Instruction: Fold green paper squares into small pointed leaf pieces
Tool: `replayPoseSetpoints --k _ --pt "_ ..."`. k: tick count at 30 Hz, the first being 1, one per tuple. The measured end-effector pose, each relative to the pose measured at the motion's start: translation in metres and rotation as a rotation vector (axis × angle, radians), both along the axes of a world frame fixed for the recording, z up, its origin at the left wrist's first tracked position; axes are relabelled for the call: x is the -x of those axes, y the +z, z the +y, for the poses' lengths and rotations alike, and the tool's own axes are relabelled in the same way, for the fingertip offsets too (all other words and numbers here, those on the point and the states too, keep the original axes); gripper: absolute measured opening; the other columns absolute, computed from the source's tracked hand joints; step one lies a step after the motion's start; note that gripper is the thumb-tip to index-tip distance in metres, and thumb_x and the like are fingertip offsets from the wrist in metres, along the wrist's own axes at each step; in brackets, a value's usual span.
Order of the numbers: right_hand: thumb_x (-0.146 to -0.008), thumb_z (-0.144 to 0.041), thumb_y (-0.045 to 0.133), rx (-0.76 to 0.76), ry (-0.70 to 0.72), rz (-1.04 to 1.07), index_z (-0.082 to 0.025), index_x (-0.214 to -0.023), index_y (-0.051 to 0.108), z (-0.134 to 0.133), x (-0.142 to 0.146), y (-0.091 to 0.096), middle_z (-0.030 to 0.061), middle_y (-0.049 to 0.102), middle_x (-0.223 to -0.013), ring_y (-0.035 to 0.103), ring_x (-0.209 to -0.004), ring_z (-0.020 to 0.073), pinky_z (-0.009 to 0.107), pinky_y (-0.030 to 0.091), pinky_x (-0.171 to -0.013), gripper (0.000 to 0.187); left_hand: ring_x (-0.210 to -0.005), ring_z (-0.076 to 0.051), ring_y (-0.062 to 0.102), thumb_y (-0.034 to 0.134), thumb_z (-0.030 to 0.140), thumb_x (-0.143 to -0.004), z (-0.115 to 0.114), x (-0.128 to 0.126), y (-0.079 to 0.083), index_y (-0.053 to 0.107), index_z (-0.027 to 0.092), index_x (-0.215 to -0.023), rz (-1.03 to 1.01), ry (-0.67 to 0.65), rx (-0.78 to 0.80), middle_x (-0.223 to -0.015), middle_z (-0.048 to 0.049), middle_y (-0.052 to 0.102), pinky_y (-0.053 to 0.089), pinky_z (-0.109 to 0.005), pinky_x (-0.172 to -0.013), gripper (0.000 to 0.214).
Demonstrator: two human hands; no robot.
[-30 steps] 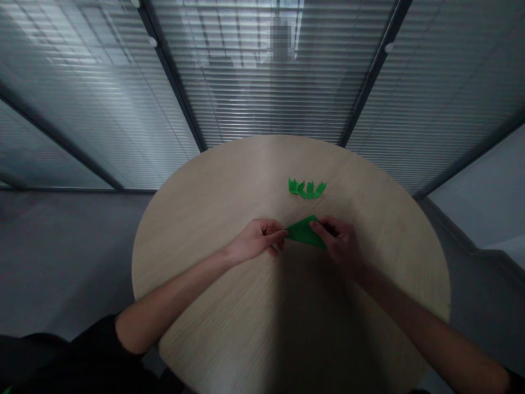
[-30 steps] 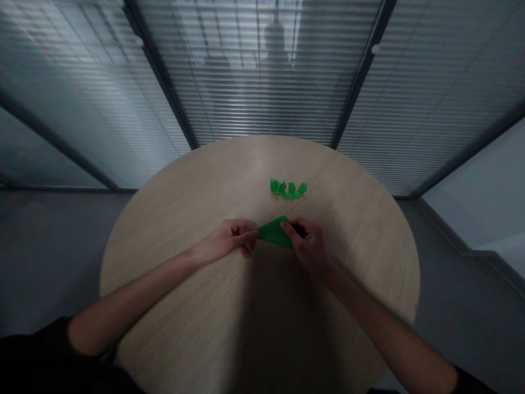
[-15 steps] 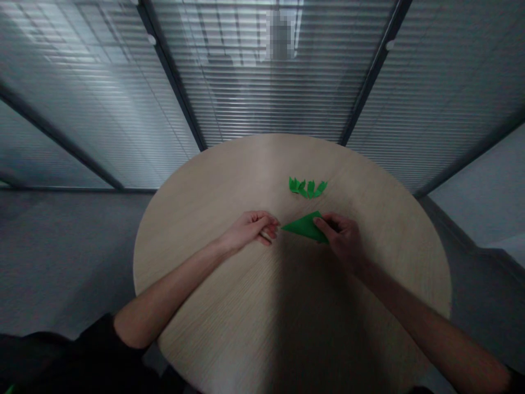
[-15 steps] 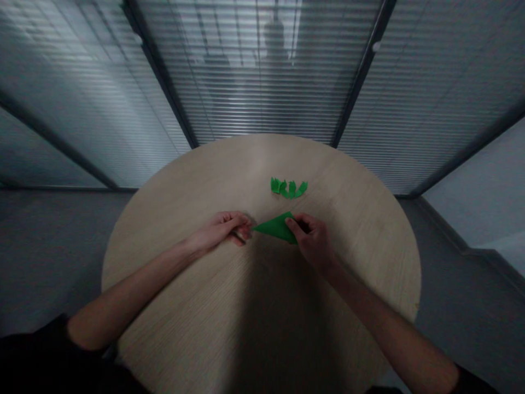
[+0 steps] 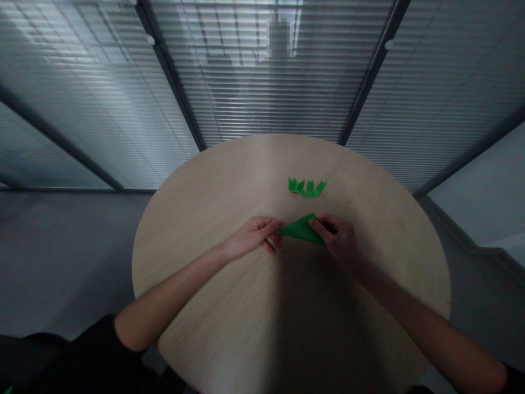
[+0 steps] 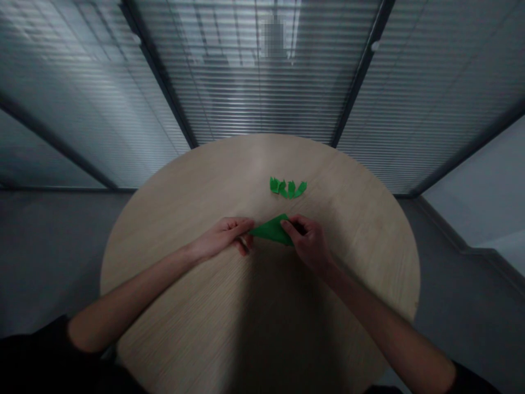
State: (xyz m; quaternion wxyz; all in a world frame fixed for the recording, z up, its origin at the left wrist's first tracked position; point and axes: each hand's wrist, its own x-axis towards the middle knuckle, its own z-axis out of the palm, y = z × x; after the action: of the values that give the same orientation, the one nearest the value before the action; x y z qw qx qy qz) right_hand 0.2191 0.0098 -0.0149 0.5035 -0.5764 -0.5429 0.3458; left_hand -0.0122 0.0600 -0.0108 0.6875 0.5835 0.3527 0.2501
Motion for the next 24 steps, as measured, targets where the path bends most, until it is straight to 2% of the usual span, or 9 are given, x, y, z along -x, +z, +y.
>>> replayPoseSetpoints --k 4,11,17,24 --pt "-0.084 -0.051 0.072 0.005 0.035 -0.039 -0.017 -0.072 0.069 -0.002 0.003 0.0 -0.0012 0.055 -0.064 0.048 -0.058 0.0134 0.026 0.039 -0.053 0.036 -0.06 -0.013 0.067 0.065 0.067 -0.09 -0.002 -0.003 0.004 0.067 0.013 -0.088 -0.007 0.001 0.012 -0.073 -0.0025 0.067 0.058 -0.024 -0.054 0.054" --pt "-0.088 -0.049 0.067 0.049 0.193 -0.052 -0.018 -0.08 0.076 -0.008 0.017 -0.004 0.0027 0.067 -0.071 0.059 -0.065 0.0168 0.026 0.045 -0.057 0.033 -0.055 -0.013 0.062 0.063 0.066 -0.091 -0.015 -0.01 0.009 0.066 0.013 -0.093 0.104 -0.045 -0.147 -0.071 -0.0017 0.065 0.049 -0.023 -0.051 0.053" --pt "-0.087 -0.047 0.068 0.071 0.25 -0.036 -0.018 -0.08 0.075 -0.009 0.019 -0.001 0.0021 0.067 -0.072 0.06 -0.066 0.0165 0.027 0.045 -0.061 0.031 -0.06 -0.012 0.049 0.059 0.054 -0.093 -0.022 -0.017 0.006 0.064 0.015 -0.08 0.188 0.076 -0.372 -0.067 0.0016 0.055 0.036 -0.023 -0.053 0.041" --pt "-0.087 -0.049 0.068 0.097 0.256 0.006 -0.018 -0.082 0.075 -0.01 0.019 0.002 0.0026 0.067 -0.075 0.059 -0.068 0.0167 0.027 0.046 -0.062 0.032 -0.06 -0.011 0.044 0.057 0.051 -0.095 -0.025 -0.017 0.008 0.061 0.016 -0.079 0.165 0.084 -0.389 -0.065 0.0031 0.05 0.033 -0.023 -0.054 0.039"
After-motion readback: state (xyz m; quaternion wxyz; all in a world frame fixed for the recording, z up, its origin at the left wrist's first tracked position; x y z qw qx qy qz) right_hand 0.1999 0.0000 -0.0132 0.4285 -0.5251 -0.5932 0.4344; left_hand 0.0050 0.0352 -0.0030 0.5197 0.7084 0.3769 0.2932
